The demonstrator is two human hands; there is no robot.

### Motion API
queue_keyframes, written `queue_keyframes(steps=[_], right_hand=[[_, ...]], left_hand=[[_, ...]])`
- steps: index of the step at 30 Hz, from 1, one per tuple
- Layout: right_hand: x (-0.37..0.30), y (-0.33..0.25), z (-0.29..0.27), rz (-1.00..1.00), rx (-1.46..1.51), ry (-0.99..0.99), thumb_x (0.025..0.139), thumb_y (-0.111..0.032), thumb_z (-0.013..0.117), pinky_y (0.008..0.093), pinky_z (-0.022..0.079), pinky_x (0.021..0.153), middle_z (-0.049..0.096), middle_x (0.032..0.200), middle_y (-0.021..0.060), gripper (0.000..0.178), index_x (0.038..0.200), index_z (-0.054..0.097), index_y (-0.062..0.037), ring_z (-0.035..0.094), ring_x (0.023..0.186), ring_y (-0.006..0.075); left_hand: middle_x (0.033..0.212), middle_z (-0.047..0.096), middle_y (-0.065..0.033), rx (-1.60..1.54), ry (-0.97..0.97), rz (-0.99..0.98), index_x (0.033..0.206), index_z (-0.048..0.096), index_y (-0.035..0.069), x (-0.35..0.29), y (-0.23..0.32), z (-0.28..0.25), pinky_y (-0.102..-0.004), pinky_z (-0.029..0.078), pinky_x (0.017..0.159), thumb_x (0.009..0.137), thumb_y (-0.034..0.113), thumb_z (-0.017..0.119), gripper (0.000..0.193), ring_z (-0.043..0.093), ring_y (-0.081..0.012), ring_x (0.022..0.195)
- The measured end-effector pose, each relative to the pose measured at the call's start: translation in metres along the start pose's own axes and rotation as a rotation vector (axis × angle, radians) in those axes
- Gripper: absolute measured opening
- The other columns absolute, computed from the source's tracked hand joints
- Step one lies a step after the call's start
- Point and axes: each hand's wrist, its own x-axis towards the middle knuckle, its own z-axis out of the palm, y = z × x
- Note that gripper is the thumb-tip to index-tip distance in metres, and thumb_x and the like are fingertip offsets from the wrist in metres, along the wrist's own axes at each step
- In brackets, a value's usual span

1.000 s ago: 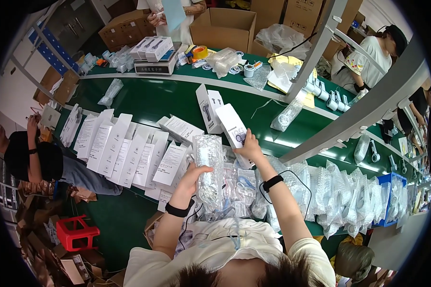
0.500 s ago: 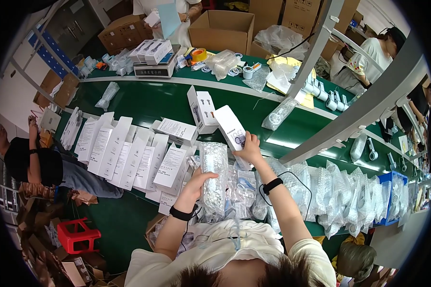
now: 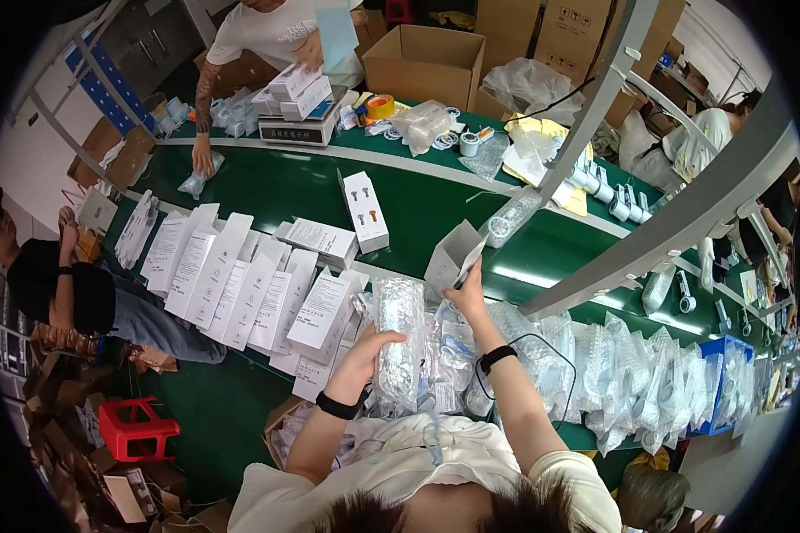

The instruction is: The person packs items by hand, picking up a bubble-wrapped object and a small bag to place them into a white box. They repeat this process multiple times, occasionally reaching into a cardboard box for more supplies.

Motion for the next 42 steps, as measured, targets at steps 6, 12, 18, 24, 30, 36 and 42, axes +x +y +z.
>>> queue_keyframes(steps=[6,12,18,24,30,36,42], right_hand=[[-0.011,-0.044,-0.025,0.226,-0.580,-0.534,0.064,-0.030,0.072,0.0345,0.038,0.091,0.039,0.122,0.0243,0.089,0.130,0.023,0.0041,0.040,0.114,0.0333],[-0.063,-0.125,-0.033,0.429,0.369,-0.807,0.077,-0.033,0.061,0.0330,0.048,0.074,0.052,0.112,0.0178,0.067,0.127,0.032,0.0008,0.055,0.098,0.0255],[-0.076,-0.133,-0.022,0.878,0.967,-0.684,0.076,-0.028,0.058,0.0292,0.048,0.070,0.056,0.101,0.0117,0.046,0.112,0.048,-0.0003,0.056,0.086,0.0193],[-0.066,-0.128,-0.027,1.035,1.016,-0.770,0.073,-0.019,0.059,0.0301,0.047,0.073,0.055,0.101,0.0105,0.043,0.110,0.049,0.0004,0.054,0.088,0.0181],[-0.072,-0.142,-0.034,0.912,0.788,-0.840,0.071,-0.015,0.060,0.0291,0.041,0.082,0.054,0.106,0.0092,0.049,0.115,0.046,0.0019,0.051,0.096,0.0175],[-0.066,-0.151,-0.056,0.760,0.708,-0.792,0.071,-0.009,0.059,0.0280,0.038,0.087,0.054,0.109,0.0087,0.052,0.119,0.042,0.0025,0.050,0.099,0.0169],[-0.057,-0.151,-0.072,0.672,0.698,-0.812,0.072,-0.006,0.057,0.0291,0.039,0.086,0.054,0.111,0.0091,0.053,0.121,0.040,0.0026,0.051,0.099,0.0177]], left_hand=[[0.106,0.053,-0.0109,-0.009,-0.013,0.028,0.119,0.041,0.000,0.001,-0.005,-0.004,-0.0305,0.045,0.080,0.067,-0.002,0.060,0.055,0.054,-0.0205,0.096],[0.109,0.051,-0.0130,0.208,0.018,0.210,0.120,0.039,-0.001,0.006,-0.010,-0.002,-0.0330,0.044,0.081,0.072,0.011,0.062,0.054,0.053,-0.0235,0.097],[0.105,0.054,-0.0183,1.682,-0.257,0.712,0.121,0.039,-0.004,-0.012,0.049,-0.007,-0.0356,0.043,0.082,0.075,0.030,0.064,0.063,0.054,-0.0297,0.097],[0.112,0.049,-0.0234,1.381,0.323,0.508,0.117,0.045,0.002,0.078,0.192,-0.019,-0.0358,0.043,0.082,0.071,0.033,0.066,0.059,0.051,-0.0323,0.099],[0.133,0.021,-0.0247,1.484,0.961,0.358,0.126,0.036,0.013,0.227,0.178,-0.090,-0.0496,0.039,0.083,0.067,0.029,0.067,0.069,0.037,-0.0432,0.110],[0.135,0.017,-0.0233,1.373,0.893,0.372,0.130,0.033,0.016,0.210,0.188,-0.085,-0.0511,0.036,0.086,0.062,0.018,0.067,0.076,0.036,-0.0435,0.110],[0.135,0.020,-0.0246,1.267,0.341,0.764,0.133,0.030,0.018,0.007,0.200,-0.012,-0.0375,0.039,0.088,0.062,0.010,0.063,0.079,0.043,-0.0366,0.103]])
